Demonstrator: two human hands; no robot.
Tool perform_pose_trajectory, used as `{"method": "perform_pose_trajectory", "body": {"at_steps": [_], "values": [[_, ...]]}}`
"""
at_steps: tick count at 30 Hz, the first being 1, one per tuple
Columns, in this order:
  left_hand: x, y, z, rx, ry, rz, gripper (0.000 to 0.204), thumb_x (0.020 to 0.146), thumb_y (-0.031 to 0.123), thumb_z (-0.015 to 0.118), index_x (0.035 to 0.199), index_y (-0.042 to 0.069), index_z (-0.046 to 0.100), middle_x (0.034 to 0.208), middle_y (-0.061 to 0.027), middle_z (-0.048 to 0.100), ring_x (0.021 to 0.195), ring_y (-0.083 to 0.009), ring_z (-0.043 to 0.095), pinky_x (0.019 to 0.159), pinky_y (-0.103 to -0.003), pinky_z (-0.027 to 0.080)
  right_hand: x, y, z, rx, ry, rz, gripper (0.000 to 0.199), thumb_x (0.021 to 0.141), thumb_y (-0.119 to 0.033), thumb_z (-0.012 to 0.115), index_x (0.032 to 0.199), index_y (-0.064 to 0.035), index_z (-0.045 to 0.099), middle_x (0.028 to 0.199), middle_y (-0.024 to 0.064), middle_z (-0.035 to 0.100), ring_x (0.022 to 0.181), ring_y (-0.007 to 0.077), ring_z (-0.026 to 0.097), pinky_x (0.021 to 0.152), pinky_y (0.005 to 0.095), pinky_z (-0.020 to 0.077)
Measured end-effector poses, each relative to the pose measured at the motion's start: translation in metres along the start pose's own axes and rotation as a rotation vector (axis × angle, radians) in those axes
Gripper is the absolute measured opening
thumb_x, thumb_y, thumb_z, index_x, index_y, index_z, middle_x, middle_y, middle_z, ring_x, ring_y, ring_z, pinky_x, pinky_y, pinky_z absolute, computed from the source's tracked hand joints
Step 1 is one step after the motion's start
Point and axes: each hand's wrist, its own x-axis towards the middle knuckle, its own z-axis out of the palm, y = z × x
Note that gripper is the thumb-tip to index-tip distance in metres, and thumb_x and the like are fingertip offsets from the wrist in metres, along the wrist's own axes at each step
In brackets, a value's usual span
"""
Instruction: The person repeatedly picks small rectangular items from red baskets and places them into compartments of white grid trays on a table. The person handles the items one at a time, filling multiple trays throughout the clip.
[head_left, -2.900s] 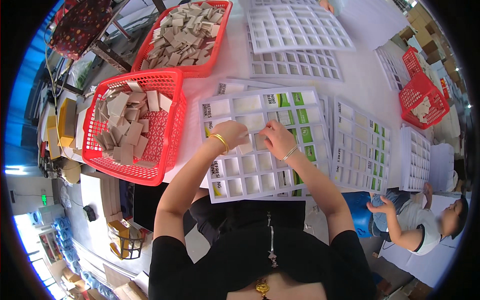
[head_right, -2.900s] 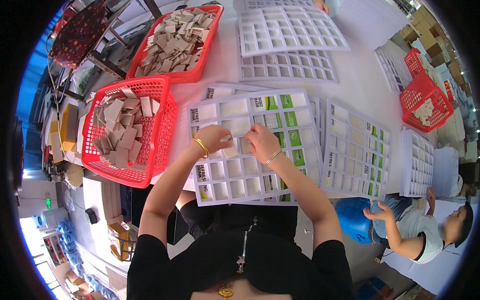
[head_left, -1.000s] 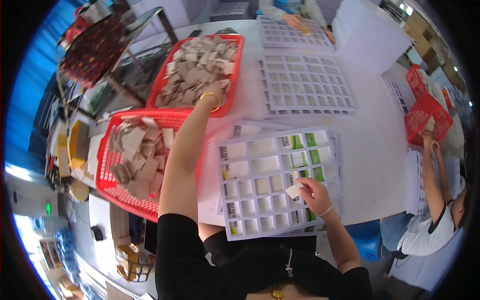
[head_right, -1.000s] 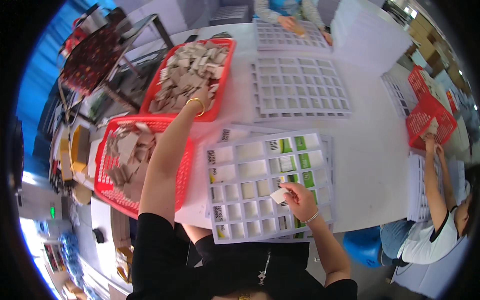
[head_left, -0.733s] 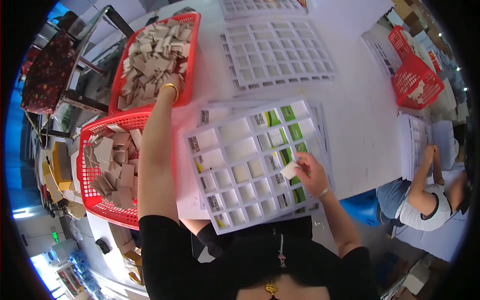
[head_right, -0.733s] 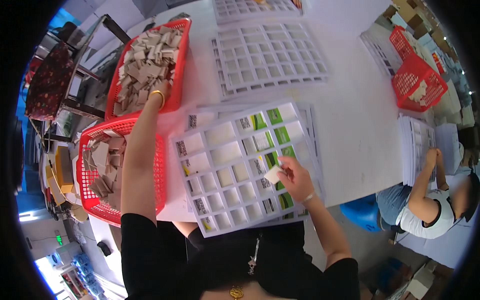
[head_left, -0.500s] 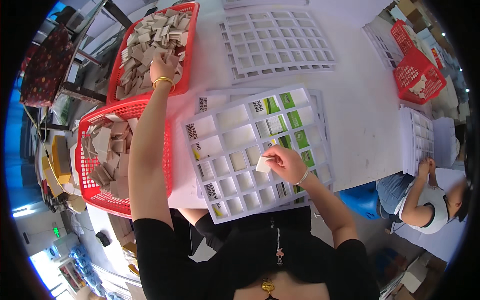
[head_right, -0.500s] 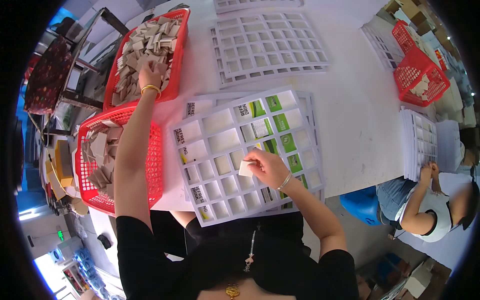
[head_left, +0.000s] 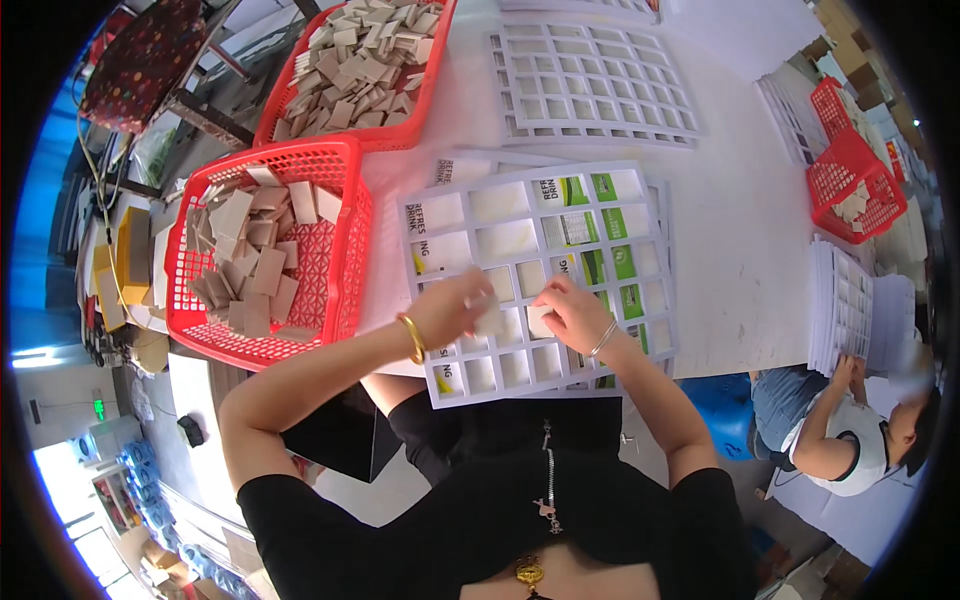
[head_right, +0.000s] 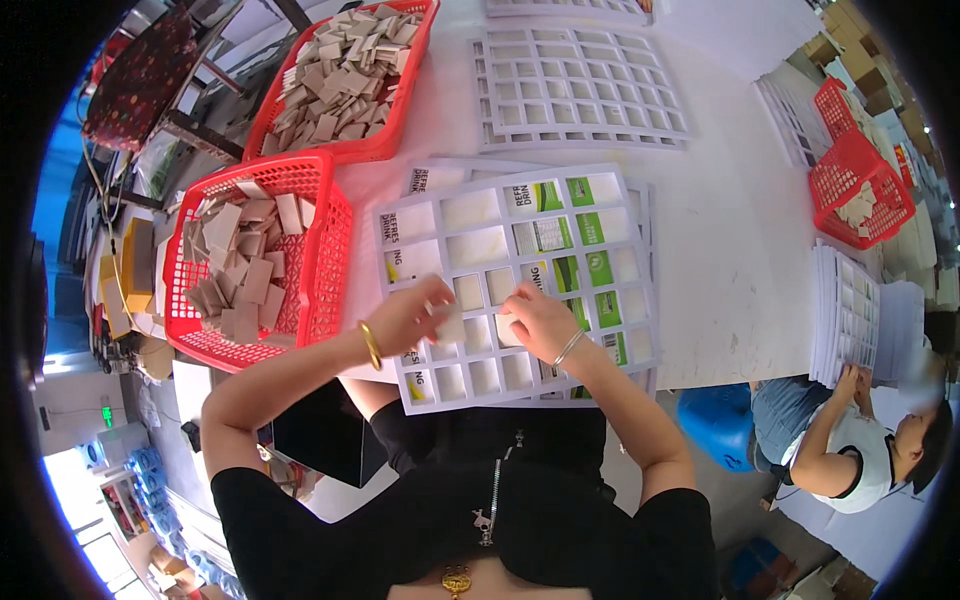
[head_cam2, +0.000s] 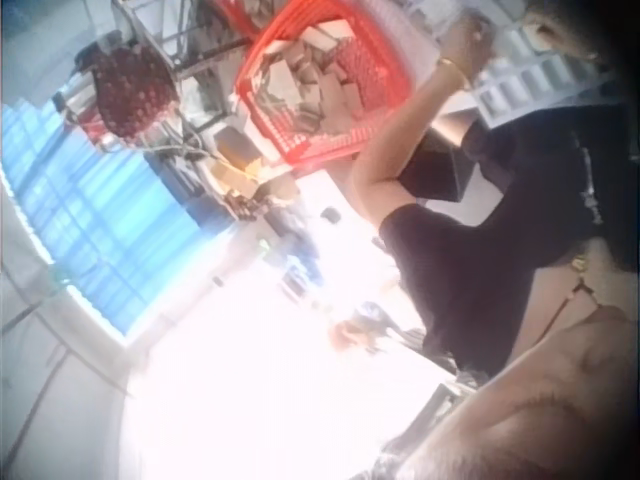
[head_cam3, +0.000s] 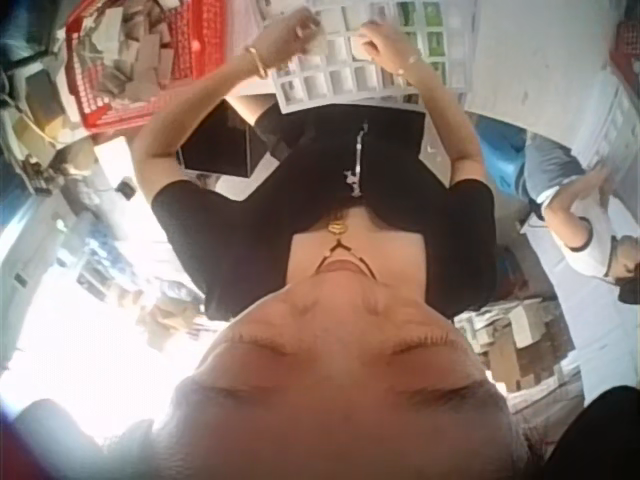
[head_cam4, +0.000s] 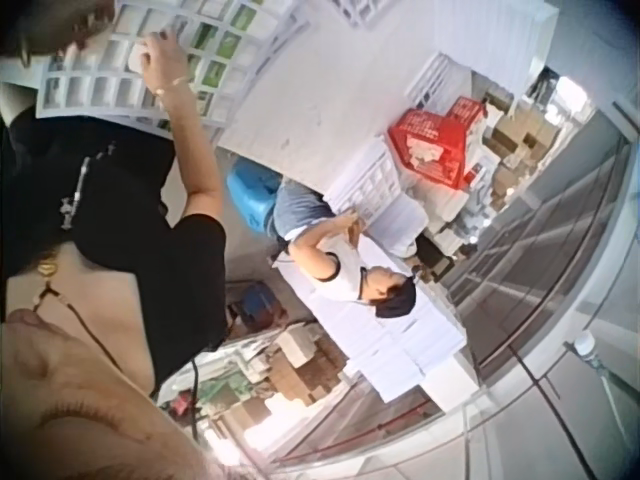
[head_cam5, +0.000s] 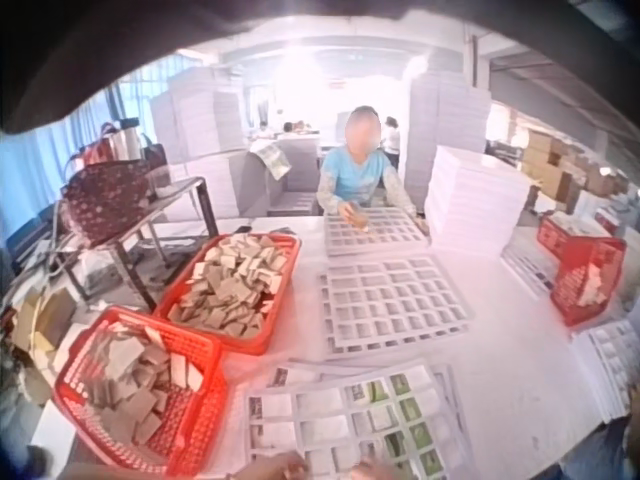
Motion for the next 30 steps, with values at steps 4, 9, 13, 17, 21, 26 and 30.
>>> {"method": "perform_pose_trajectory", "body": {"at_steps": [4,9,13,17,21,26,30], "values": [[0.009,-0.024,0.038,-0.128,0.054,-0.014,0.019,0.089,0.006,0.054,0.108,0.005,0.048,0.095,-0.0099,0.056,0.064,-0.0158,0.066,0.048,-0.028,0.052,-0.003,0.002,0.011,-0.098,0.01,-0.086,0.02,0.072,-0.002,0.066,0.09,-0.0078,0.06,0.097,0.0083,0.052,0.089,0.0283,0.057,0.074,0.0383,0.0478],[0.019,-0.032,0.061,0.1,0.142,0.085,0.02,0.087,0.008,0.056,0.106,0.007,0.05,0.102,-0.0108,0.053,0.074,-0.0217,0.065,0.057,-0.032,0.054,-0.016,-0.001,0.009,-0.181,0.084,-0.103,0.024,0.07,-0.003,0.067,0.092,-0.0088,0.062,0.098,0.0098,0.054,0.091,0.0278,0.057,0.077,0.0364,0.0478],[0.016,-0.025,0.062,0.604,0.226,0.208,0.023,0.084,0.011,0.059,0.106,0.009,0.052,0.115,-0.0113,0.049,0.088,-0.0289,0.061,0.068,-0.041,0.053,-0.024,-0.001,0.008,-0.148,0.127,-0.11,0.026,0.07,-0.005,0.067,0.095,-0.0093,0.061,0.1,0.008,0.055,0.095,0.0273,0.056,0.079,0.038,0.0465],[0.003,-0.009,0.059,0.658,0.407,0.232,0.028,0.082,0.01,0.059,0.109,0.011,0.053,0.12,-0.0088,0.049,0.093,-0.0292,0.06,0.071,-0.042,0.053,-0.017,-0.017,0.006,-0.236,0.139,-0.249,0.022,0.074,-0.01,0.065,0.095,-0.0101,0.06,0.106,0.004,0.055,0.1,0.0238,0.054,0.08,0.0391,0.0431],[-0.024,-0.008,0.029,0.656,0.534,0.296,0.032,0.078,0.008,0.063,0.108,0.015,0.056,0.119,-0.0056,0.051,0.087,-0.0279,0.062,0.068,-0.039,0.054,-0.019,-0.024,0.024,-0.445,-0.042,-0.291,0.022,0.076,-0.016,0.063,0.098,-0.0116,0.06,0.111,0.0009,0.054,0.105,0.019,0.051,0.084,0.0386,0.039],[-0.086,-0.014,-0.078,0.763,1.073,0.432,0.025,0.075,-0.003,0.057,0.096,0.01,0.06,0.101,-0.0085,0.061,0.086,-0.0285,0.063,0.068,-0.037,0.051,-0.019,-0.034,0.023,-0.457,-0.017,-0.285,0.022,0.075,-0.016,0.063,0.096,-0.0118,0.059,0.109,-0.0013,0.054,0.106,0.0172,0.049,0.084,0.0394,0.038],[-0.137,-0.064,-0.164,0.657,1.324,0.032,0.015,0.085,0.007,0.052,0.097,0.007,0.062,0.09,-0.0094,0.063,0.075,-0.0269,0.061,0.065,-0.037,0.046,-0.017,-0.045,0.027,-0.462,-0.046,-0.279,0.021,0.075,-0.015,0.064,0.095,-0.0113,0.059,0.106,-0.0006,0.054,0.104,0.0173,0.05,0.084,0.0403,0.0375]]}}
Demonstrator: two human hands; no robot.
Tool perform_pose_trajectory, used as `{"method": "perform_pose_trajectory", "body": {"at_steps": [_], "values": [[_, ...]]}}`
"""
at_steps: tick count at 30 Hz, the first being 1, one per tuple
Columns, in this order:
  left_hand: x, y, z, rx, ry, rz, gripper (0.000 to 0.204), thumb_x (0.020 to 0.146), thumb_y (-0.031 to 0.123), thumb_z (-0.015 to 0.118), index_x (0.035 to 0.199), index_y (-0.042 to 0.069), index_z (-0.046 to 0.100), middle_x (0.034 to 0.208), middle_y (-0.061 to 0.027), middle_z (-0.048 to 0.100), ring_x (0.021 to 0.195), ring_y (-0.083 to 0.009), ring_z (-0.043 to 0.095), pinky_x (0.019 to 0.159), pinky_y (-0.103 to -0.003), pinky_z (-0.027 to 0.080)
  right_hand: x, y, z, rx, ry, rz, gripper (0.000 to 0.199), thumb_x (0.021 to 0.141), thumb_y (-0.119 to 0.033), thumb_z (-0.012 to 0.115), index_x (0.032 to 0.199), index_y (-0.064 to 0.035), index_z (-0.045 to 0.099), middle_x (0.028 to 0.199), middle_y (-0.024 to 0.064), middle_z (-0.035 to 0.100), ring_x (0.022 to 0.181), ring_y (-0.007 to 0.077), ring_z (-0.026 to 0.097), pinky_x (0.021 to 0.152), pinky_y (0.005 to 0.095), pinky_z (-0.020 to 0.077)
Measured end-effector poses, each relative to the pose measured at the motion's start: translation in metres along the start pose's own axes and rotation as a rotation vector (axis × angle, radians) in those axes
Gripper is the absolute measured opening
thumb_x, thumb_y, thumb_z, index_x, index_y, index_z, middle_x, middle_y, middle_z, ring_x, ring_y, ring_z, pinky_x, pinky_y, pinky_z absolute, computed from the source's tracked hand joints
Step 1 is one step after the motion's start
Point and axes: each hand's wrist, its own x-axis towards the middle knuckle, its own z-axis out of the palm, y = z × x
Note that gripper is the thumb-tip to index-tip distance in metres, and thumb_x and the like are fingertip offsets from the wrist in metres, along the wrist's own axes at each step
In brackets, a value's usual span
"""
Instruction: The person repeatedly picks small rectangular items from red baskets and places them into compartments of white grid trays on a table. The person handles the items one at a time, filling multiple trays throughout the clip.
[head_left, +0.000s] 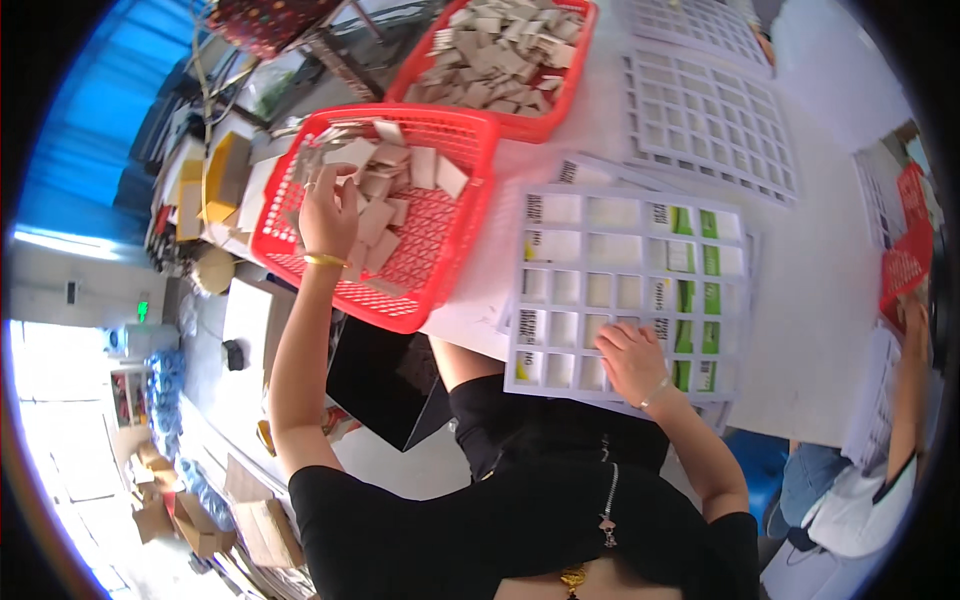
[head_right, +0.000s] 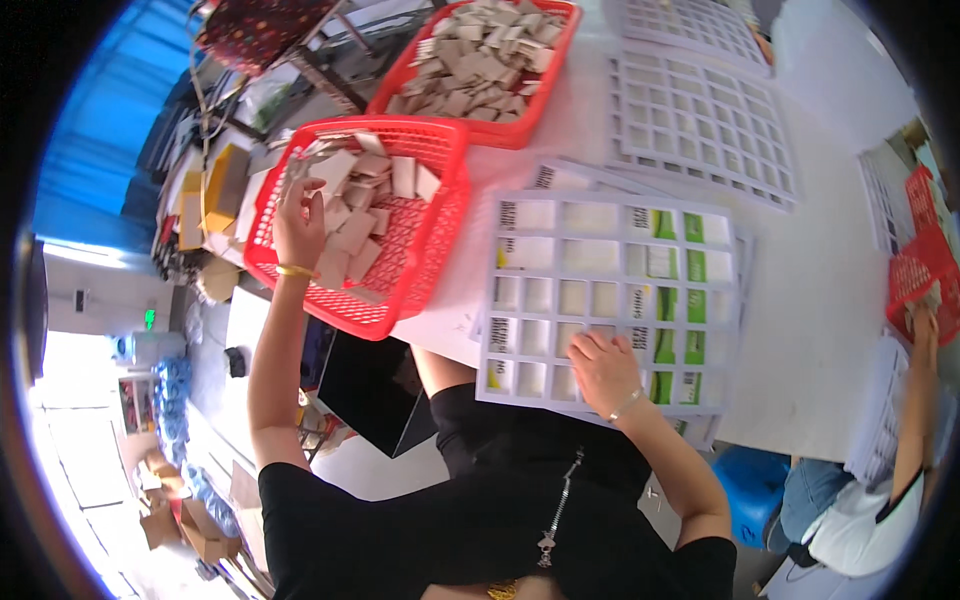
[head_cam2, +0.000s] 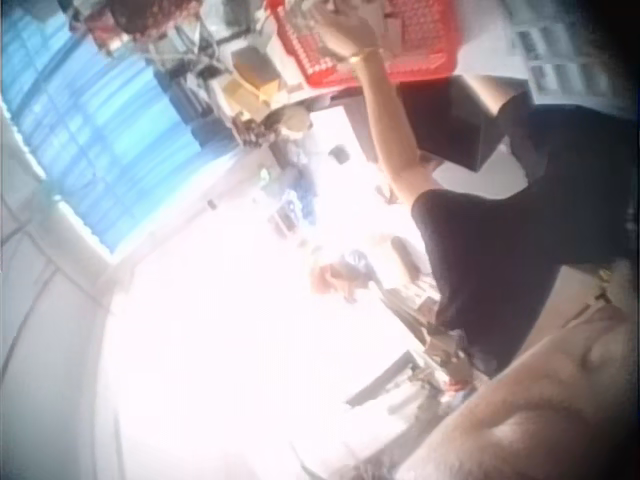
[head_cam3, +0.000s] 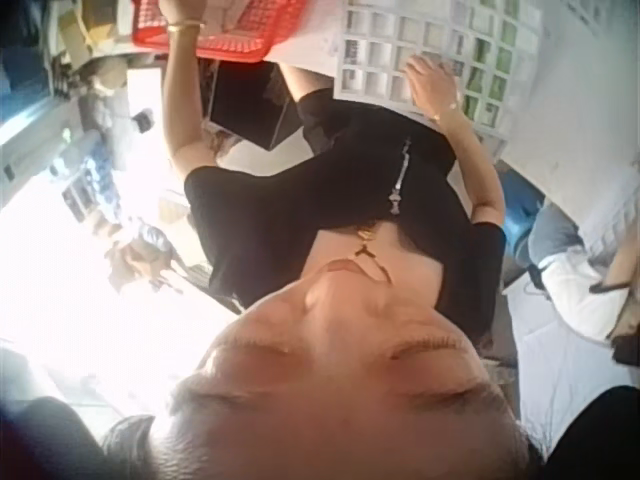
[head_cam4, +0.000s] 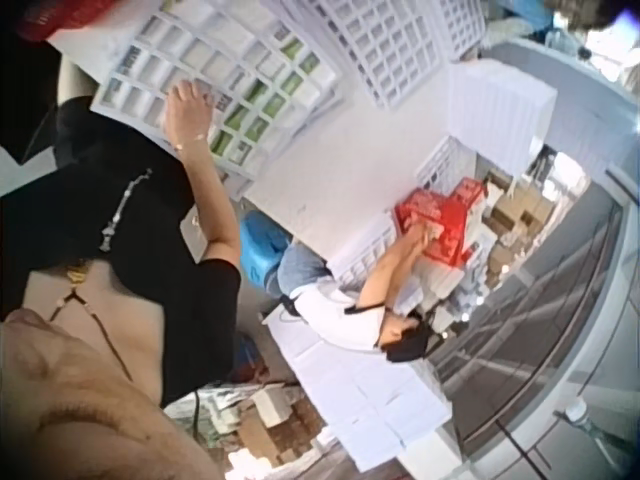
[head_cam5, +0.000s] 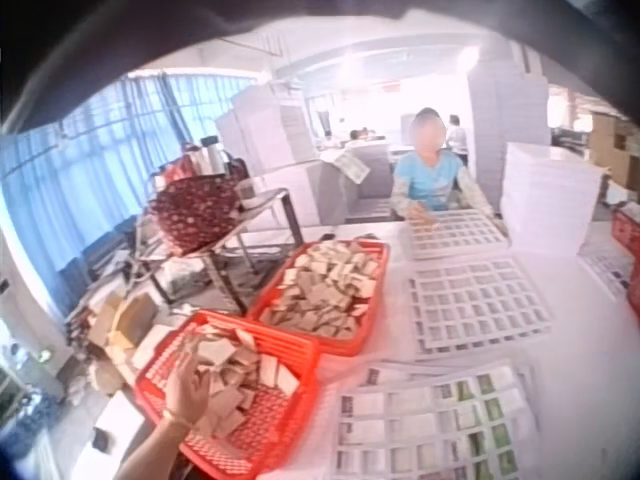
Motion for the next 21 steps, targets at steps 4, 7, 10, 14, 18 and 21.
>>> {"method": "perform_pose_trajectory", "body": {"at_steps": [4,7,10,14,18,21], "values": [[-0.017,-0.144,0.022,0.451,-0.492,-0.254,0.033,0.082,0.03,0.059,0.106,0.007,0.062,0.107,-0.0157,0.064,0.1,-0.0304,0.06,0.083,-0.04,0.048,0.011,-0.005,0.0,-0.006,-0.074,-0.012,0.019,0.075,-0.016,0.065,0.092,-0.0112,0.06,0.101,-0.0001,0.054,0.102,0.0177,0.05,0.084,0.0405,0.0372],[-0.022,-0.131,0.041,0.729,-0.802,-0.357,0.054,0.078,0.043,0.063,0.116,0.004,0.057,0.115,-0.0201,0.061,0.115,-0.0338,0.054,0.095,-0.043,0.044,0.011,-0.001,-0.003,0.015,-0.095,0.014,0.019,0.074,-0.015,0.067,0.091,-0.0118,0.06,0.1,-0.0004,0.054,0.101,0.018,0.051,0.084,0.041,0.0371],[-0.032,-0.139,0.061,0.649,-0.886,-0.463,0.071,0.075,0.049,0.066,0.124,0.001,0.049,0.12,-0.0211,0.058,0.119,-0.0351,0.051,0.098,-0.043,0.043,0.008,0.0,-0.004,0.035,-0.097,0.033,0.02,0.074,-0.016,0.068,0.092,-0.0122,0.06,0.102,-0.0009,0.053,0.102,0.0182,0.051,0.085,0.0417,0.0371],[-0.057,-0.202,0.13,0.2,-0.81,-0.664,0.081,0.073,0.051,0.069,0.13,0.0,0.043,0.124,-0.0208,0.056,0.116,-0.0339,0.053,0.095,-0.039,0.045,0.007,-0.002,-0.003,0.054,-0.091,0.053,0.021,0.074,-0.016,0.068,0.093,-0.0126,0.06,0.104,-0.0016,0.052,0.105,0.0182,0.05,0.086,0.0432,0.0373],[-0.056,-0.183,0.143,0.388,-1.141,-0.385,0.076,0.075,0.049,0.067,0.128,0.0,0.044,0.121,-0.0215,0.057,0.114,-0.0335,0.055,0.093,-0.039,0.046,0.004,0.002,0.002,0.098,-0.1,0.078,0.02,0.074,-0.016,0.067,0.093,-0.0129,0.06,0.105,-0.0016,0.052,0.106,0.0181,0.05,0.087,0.0443,0.0377],[-0.061,-0.156,0.142,0.427,-1.319,-0.245,0.069,0.078,0.045,0.065,0.127,0.001,0.046,0.118,-0.0222,0.059,0.111,-0.0338,0.057,0.091,-0.04,0.047,0.005,0.003,0.001,0.111,-0.084,0.069,0.019,0.074,-0.016,0.067,0.092,-0.013,0.061,0.105,-0.0017,0.052,0.105,0.0182,0.051,0.087,0.0441,0.0378]]}}
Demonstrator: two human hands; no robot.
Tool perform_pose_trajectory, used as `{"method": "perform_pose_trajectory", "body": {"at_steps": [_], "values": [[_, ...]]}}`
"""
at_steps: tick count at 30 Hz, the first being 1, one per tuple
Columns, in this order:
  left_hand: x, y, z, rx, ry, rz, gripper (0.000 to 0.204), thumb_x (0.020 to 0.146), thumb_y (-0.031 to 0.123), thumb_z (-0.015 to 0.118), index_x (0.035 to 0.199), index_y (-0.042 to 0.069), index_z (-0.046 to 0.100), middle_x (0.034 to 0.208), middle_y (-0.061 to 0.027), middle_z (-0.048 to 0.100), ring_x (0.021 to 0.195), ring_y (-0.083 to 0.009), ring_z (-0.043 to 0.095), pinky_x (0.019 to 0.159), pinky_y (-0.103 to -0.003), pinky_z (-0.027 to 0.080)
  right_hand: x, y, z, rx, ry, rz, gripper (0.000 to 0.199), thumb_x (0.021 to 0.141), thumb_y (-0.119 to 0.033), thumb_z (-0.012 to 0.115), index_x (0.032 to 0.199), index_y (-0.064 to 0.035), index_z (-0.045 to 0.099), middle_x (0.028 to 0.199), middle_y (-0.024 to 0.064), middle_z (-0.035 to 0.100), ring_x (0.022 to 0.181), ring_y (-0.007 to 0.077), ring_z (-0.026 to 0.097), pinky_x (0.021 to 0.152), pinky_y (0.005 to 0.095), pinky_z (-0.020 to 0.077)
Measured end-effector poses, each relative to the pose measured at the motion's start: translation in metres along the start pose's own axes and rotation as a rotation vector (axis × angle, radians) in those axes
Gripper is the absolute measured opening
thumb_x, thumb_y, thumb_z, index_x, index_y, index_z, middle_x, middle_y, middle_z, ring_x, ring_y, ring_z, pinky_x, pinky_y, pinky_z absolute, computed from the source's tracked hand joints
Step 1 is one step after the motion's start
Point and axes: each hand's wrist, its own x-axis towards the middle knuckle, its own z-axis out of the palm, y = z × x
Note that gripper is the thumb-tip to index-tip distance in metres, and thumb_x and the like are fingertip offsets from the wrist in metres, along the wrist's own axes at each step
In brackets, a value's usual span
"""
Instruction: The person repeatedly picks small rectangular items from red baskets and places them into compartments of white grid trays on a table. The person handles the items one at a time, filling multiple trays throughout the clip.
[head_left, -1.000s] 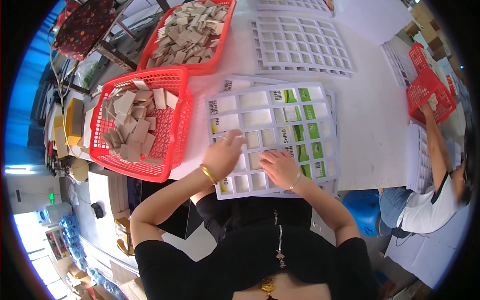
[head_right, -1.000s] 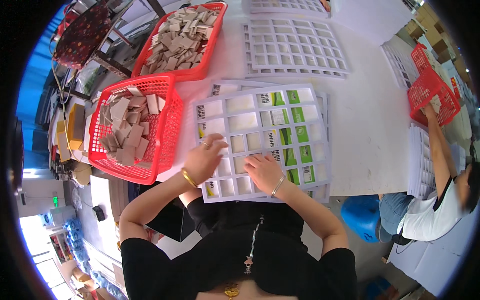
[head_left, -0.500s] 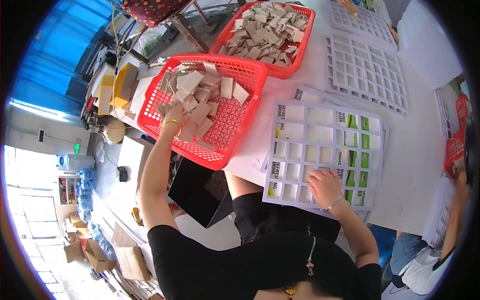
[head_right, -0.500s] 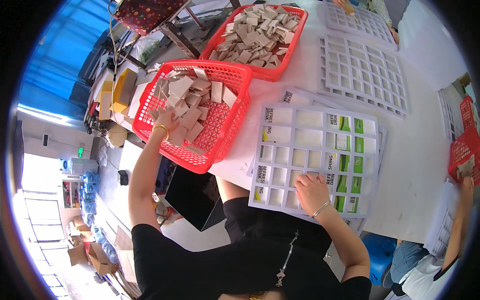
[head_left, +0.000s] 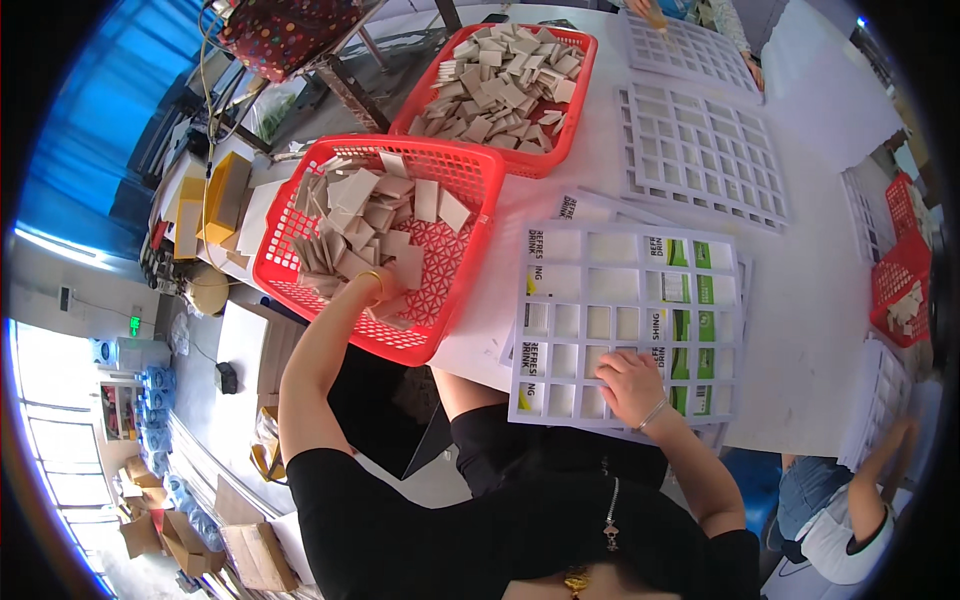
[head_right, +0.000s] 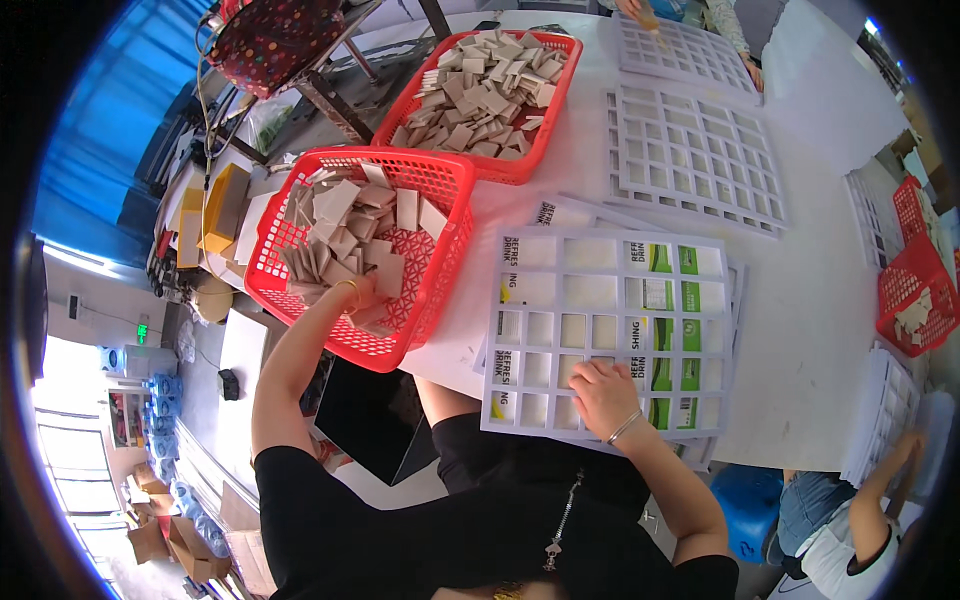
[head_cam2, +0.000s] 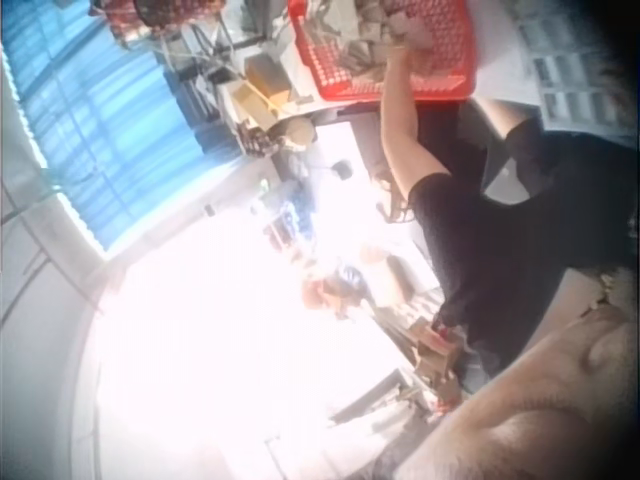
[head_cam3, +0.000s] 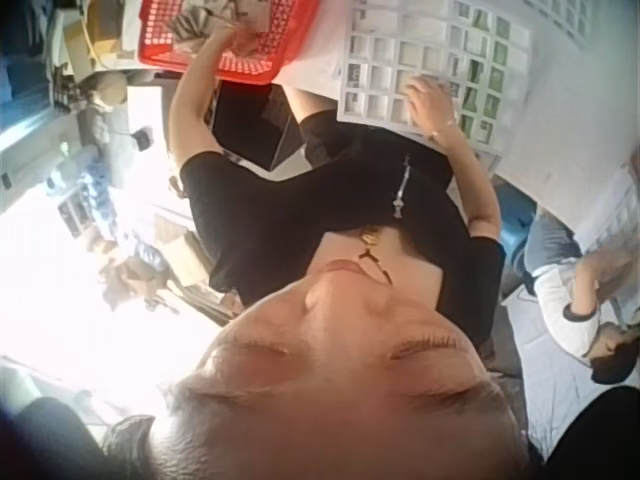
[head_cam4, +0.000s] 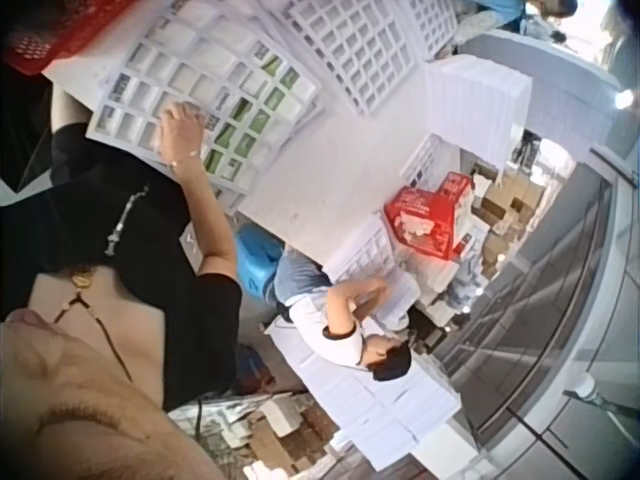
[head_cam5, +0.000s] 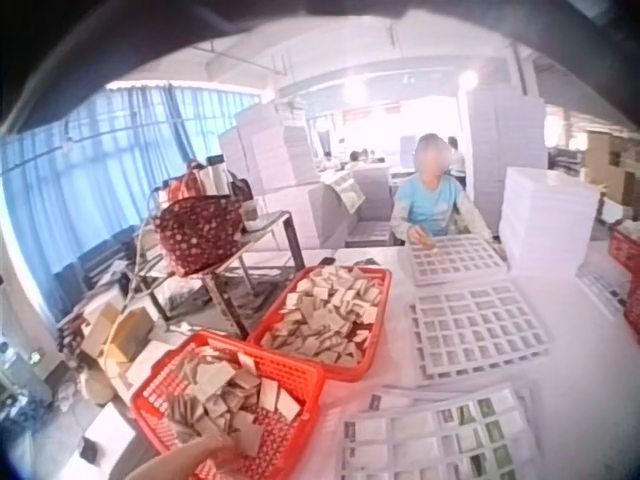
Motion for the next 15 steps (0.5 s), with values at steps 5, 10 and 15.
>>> {"method": "perform_pose_trajectory", "body": {"at_steps": [5,10,15], "values": [[-0.009,0.003,0.004,-0.04,0.153,0.298,0.043,0.085,0.032,0.056,0.114,0.001,0.052,0.104,-0.0265,0.062,0.097,-0.0409,0.06,0.084,-0.045,0.047,0.004,-0.002,0.0,0.023,0.021,-0.033,0.016,0.074,-0.016,0.067,0.088,-0.0132,0.061,0.102,-0.002,0.054,0.104,0.0184,0.051,0.085,0.0421,0.0383],[-0.084,0.048,-0.081,-0.306,0.807,0.182,0.023,0.089,0.022,0.048,0.103,0.004,0.05,0.085,-0.024,0.063,0.079,-0.0442,0.061,0.069,-0.052,0.048,0.0,0.01,-0.003,0.104,0.067,-0.04,0.027,0.077,-0.015,0.066,0.104,-0.0117,0.061,0.102,0.0031,0.058,0.099,0.0224,0.055,0.082,0.0409,0.0404],[-0.183,0.164,-0.106,-0.428,0.827,0.537,0.016,0.089,0.019,0.048,0.097,0.005,0.049,0.073,-0.0197,0.062,0.067,-0.0403,0.061,0.057,-0.049,0.048,0.037,0.016,-0.045,0.673,0.446,0.158,0.039,0.081,-0.014,0.068,0.118,-0.0072,0.057,0.1,0.0067,0.06,0.068,0.0124,0.057,0.056,0.0256,0.0444]]}}
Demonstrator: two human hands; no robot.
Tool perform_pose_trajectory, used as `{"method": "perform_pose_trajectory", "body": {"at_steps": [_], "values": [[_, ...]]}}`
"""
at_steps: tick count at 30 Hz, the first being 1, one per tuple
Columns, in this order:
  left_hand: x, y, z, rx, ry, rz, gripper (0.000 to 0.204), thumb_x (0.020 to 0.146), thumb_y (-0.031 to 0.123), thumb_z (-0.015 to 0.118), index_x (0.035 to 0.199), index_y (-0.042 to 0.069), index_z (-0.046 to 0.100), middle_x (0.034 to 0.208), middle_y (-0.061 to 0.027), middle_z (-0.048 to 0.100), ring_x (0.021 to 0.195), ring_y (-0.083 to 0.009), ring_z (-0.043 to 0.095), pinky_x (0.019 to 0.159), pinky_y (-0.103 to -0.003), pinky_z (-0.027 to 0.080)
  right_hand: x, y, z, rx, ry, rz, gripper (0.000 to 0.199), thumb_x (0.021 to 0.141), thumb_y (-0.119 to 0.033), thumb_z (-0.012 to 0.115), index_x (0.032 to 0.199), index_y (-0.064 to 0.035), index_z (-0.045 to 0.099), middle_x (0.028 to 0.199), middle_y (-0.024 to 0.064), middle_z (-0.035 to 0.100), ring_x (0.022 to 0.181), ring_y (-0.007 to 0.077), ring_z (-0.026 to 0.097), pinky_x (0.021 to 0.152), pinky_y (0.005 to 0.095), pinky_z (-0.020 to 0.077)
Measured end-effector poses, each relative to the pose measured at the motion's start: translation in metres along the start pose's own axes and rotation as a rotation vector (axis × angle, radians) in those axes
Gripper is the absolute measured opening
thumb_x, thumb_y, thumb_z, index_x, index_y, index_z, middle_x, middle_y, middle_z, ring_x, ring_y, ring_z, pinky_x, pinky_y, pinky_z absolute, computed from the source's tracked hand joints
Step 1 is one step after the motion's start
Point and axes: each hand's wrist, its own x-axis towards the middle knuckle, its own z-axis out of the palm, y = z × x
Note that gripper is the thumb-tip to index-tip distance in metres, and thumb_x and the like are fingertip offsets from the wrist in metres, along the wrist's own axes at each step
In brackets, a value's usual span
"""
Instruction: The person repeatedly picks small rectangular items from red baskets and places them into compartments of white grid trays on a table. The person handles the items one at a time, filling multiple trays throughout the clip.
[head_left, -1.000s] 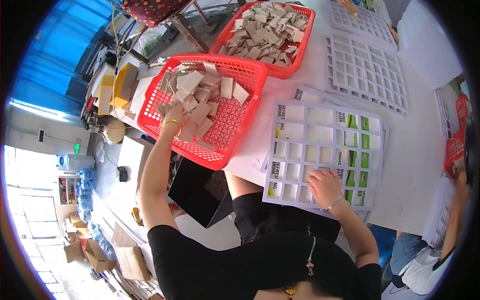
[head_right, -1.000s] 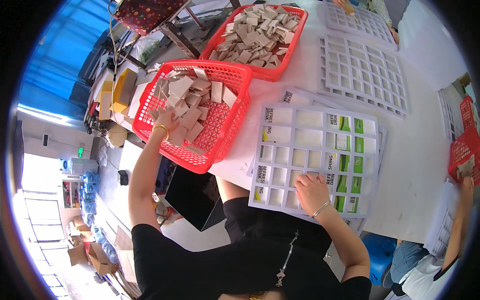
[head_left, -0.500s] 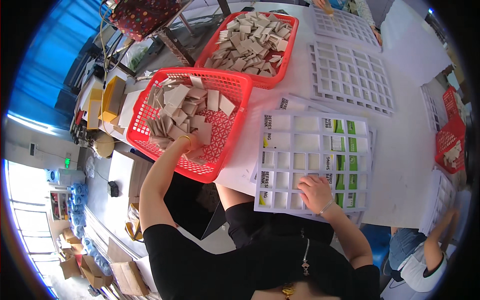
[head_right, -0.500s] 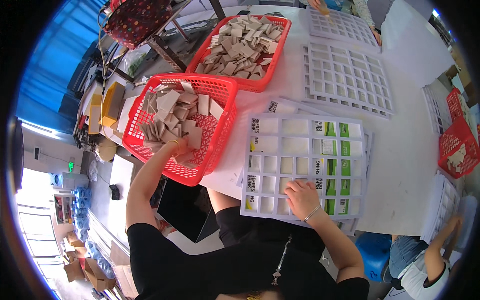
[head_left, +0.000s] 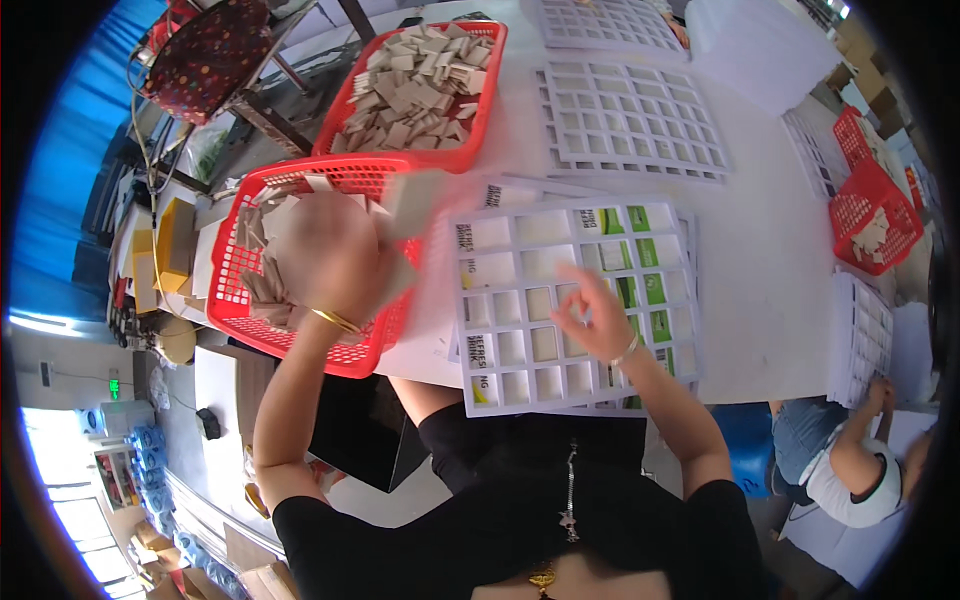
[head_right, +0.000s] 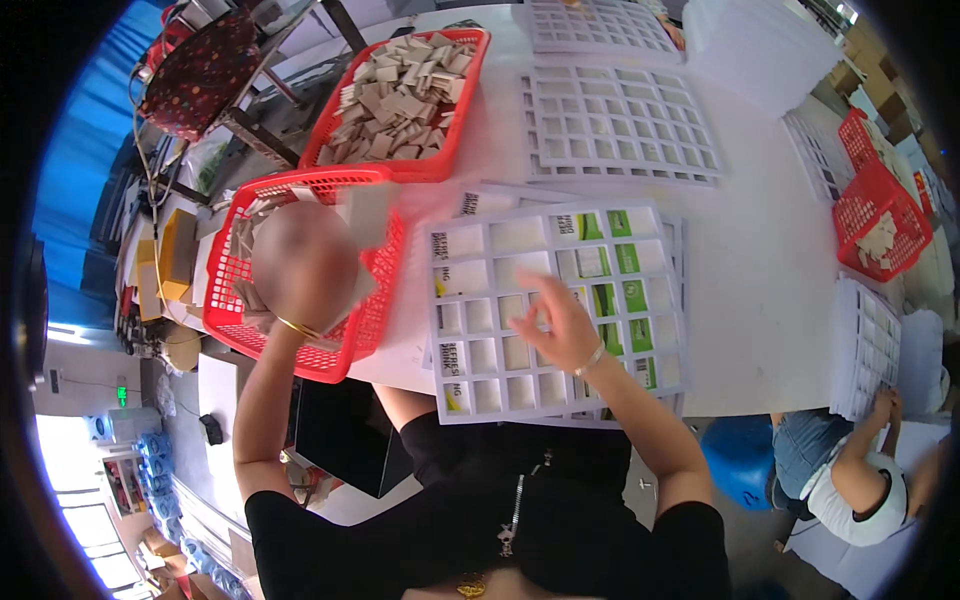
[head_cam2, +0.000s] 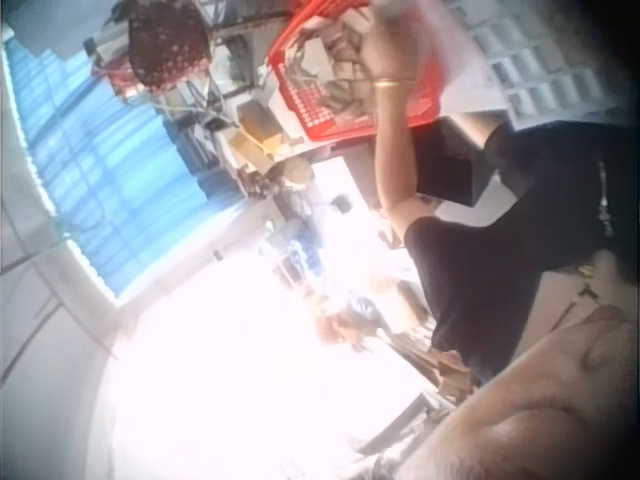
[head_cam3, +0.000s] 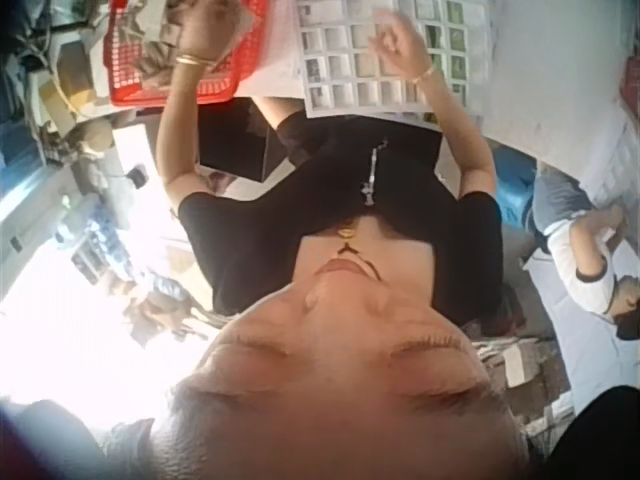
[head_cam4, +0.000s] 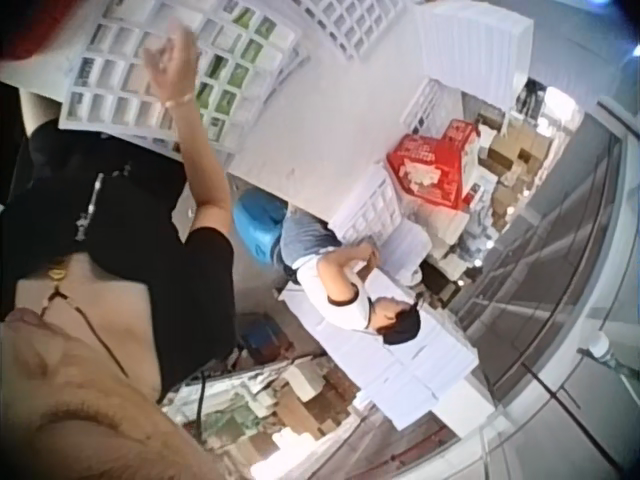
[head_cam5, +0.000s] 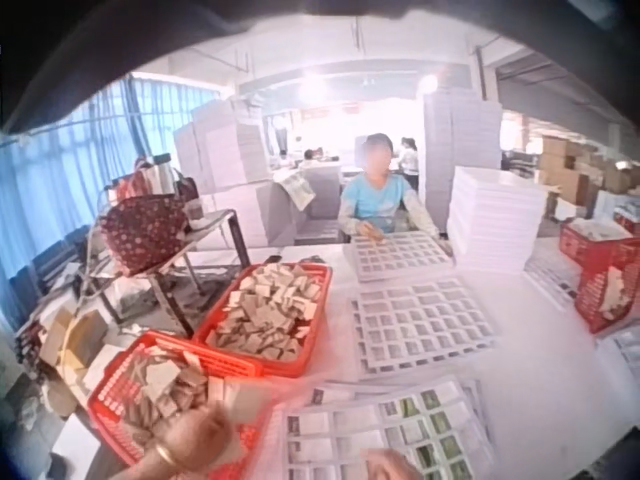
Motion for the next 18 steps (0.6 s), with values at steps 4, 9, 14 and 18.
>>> {"method": "perform_pose_trajectory", "body": {"at_steps": [4,9,14,18], "values": [[0.0,0.092,0.056,0.155,-0.397,0.267,0.014,0.087,0.017,0.047,0.096,0.006,0.045,0.076,-0.0151,0.063,0.069,-0.0377,0.063,0.058,-0.048,0.05,0.036,-0.02,-0.015,0.233,0.096,-0.089,0.039,0.081,-0.011,0.068,0.117,-0.0036,0.054,0.095,0.0076,0.061,0.069,0.0096,0.056,0.057,0.0232,0.0449],[0.019,0.068,0.122,-0.279,-0.17,0.206,0.022,0.087,0.012,0.053,0.107,0.005,0.049,0.076,-0.014,0.059,0.067,-0.0294,0.061,0.061,-0.039,0.048,0.042,0.017,-0.031,0.089,0.128,0.122,0.048,0.083,-0.005,0.062,0.125,-0.0022,0.039,0.09,0.0083,0.063,0.071,0.0129,0.063,0.059,0.0248,0.0483],[0.018,0.039,0.145,-0.711,-0.031,-0.116,0.018,0.082,0.002,0.054,0.097,0.003,0.064,0.079,-0.0077,0.058,0.066,-0.015,0.057,0.062,-0.029,0.047,0.035,0.061,-0.024,0.036,0.198,0.28,0.059,0.08,-0.008,0.062,0.133,-0.015,0.038,0.093,0.0124,0.063,0.069,0.0199,0.065,0.062,0.0306,0.0513],[0.007,0.019,0.145,-0.662,0.152,-0.103,0.021,0.081,0.002,0.061,0.101,0.003,0.065,0.083,-0.0023,0.061,0.065,-0.0088,0.054,0.058,-0.023,0.044,0.044,0.08,0.002,-0.122,0.139,0.305,0.047,0.077,-0.017,0.067,0.12,-0.017,0.05,0.076,0.0089,0.057,0.062,0.0243,0.06,0.06,0.0332,0.0481]]}}
